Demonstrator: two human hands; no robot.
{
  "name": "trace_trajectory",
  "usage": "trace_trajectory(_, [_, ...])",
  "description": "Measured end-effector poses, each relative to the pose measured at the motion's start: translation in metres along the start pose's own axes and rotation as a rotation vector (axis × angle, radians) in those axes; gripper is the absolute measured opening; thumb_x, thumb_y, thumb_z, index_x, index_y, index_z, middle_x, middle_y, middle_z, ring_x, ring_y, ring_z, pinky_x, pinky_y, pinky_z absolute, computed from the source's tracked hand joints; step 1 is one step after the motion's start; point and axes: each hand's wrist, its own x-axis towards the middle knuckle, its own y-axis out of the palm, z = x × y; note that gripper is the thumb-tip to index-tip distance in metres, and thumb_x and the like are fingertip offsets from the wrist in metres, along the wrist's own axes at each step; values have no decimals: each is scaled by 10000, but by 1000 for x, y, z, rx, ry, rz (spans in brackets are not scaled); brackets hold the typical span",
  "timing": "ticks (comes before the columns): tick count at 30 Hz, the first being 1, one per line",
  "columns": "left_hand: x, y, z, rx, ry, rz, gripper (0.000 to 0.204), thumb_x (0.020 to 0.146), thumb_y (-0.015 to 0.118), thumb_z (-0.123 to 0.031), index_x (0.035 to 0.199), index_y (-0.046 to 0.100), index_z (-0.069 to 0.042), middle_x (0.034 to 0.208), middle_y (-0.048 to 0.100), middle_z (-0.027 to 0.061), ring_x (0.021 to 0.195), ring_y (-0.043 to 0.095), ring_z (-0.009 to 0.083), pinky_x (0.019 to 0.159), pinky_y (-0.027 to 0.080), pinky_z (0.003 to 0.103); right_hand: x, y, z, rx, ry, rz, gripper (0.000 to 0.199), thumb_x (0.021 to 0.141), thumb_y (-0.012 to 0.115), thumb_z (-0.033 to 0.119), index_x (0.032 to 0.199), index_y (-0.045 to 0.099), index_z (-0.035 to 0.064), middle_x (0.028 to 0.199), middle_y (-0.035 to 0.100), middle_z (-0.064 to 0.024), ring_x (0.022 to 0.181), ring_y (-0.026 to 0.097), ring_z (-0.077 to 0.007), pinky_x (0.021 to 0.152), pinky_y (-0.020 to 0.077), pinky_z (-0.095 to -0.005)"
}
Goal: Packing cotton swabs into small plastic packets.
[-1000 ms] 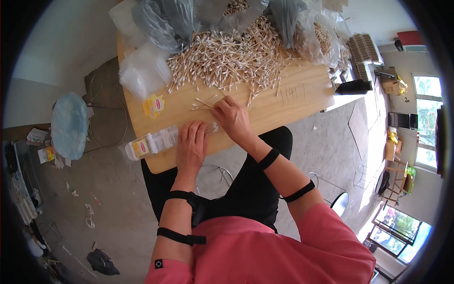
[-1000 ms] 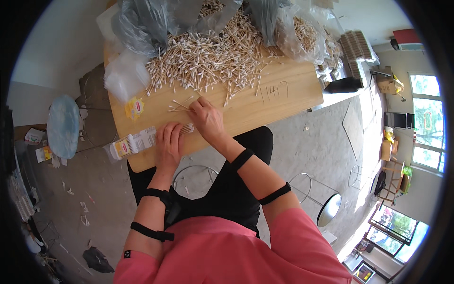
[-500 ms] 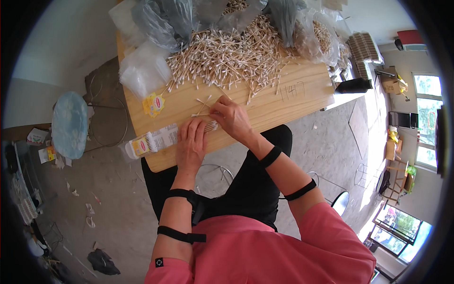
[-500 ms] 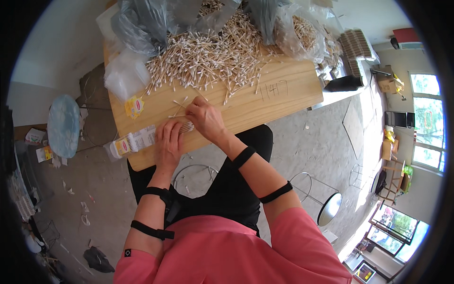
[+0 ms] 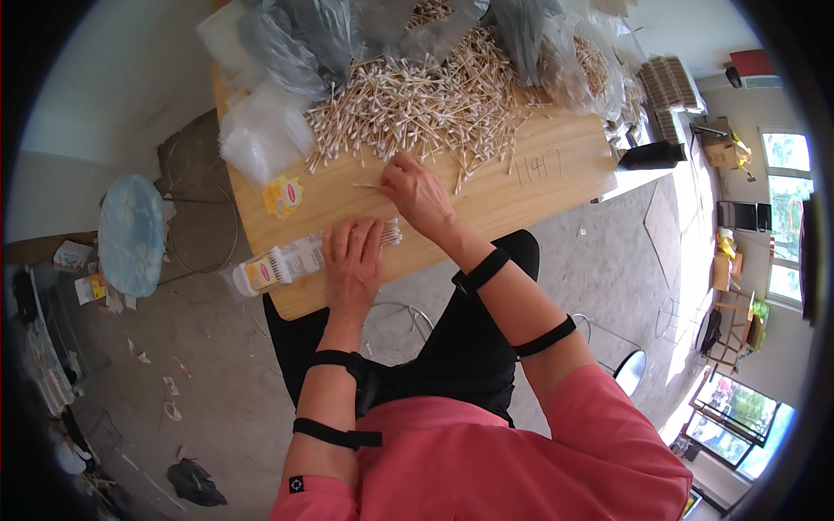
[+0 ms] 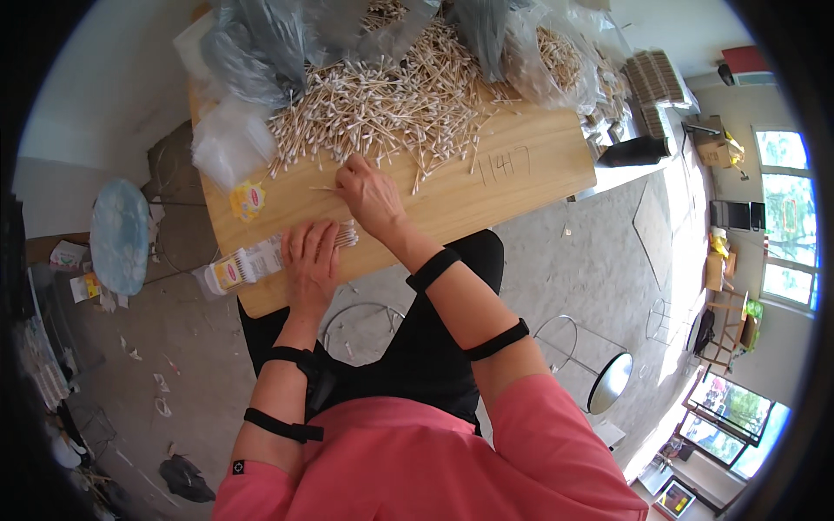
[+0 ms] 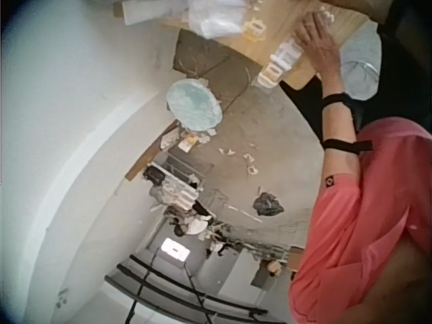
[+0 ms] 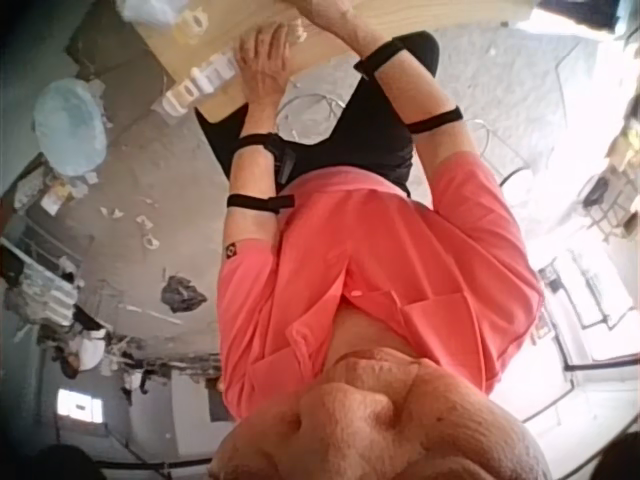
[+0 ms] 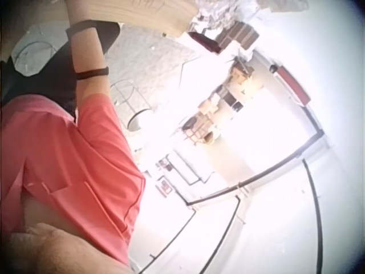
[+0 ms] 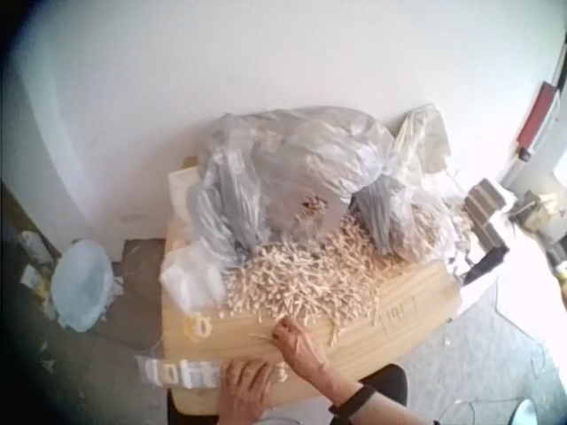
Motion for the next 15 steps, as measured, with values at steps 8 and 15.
trace_trajectory(8, [2,-2,1,-52,19,-13,437,888,638,-152,1318,579,-106,1344,525,23,1308,454,246,1166,318,491,-3,-4,-3,19,14,48,97,868,669,105,895,617,27,915,611,-134,795,639,-369,681,507,-452])
trace_trajectory(15, [2,-3,1,-59,13,1,429,895,634,-153,1317,578,-100,1347,525,28,1305,458,252,1164,321,489,-15,-5,0,38,255,-67,96,882,648,139,882,628,45,954,614,-140,825,643,-379,705,520,-467])
